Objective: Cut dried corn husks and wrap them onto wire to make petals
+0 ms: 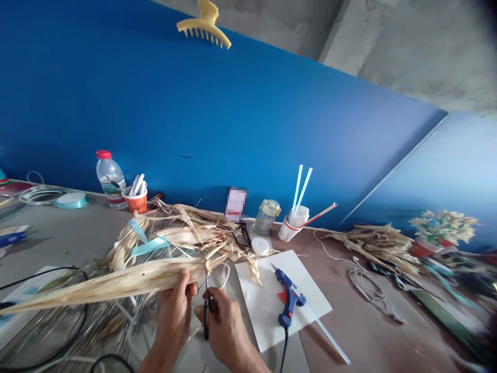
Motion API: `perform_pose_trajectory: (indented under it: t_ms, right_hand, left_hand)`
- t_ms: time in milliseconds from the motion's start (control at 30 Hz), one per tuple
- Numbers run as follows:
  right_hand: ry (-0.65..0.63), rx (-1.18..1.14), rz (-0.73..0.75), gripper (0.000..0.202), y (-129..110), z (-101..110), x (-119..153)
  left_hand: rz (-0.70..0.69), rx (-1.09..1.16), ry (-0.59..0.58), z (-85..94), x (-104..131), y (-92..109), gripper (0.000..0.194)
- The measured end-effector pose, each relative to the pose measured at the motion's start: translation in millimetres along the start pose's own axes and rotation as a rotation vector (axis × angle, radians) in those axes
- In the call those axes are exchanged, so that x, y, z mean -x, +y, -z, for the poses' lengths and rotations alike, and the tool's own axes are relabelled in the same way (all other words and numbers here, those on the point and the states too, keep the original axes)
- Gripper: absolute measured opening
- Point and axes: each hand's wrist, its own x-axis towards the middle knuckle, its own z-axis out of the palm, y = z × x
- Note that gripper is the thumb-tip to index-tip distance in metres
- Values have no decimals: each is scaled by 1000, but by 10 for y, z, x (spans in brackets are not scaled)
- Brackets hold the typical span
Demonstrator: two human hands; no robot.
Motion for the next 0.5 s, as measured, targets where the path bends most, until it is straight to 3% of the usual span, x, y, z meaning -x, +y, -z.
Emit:
perform_pose_trajectory:
  t_ms: [500]
  right_hand:
    - [5,-70,10,3,7,106,-59]
  left_hand:
    - [117,183,-49,3,3,-81,42]
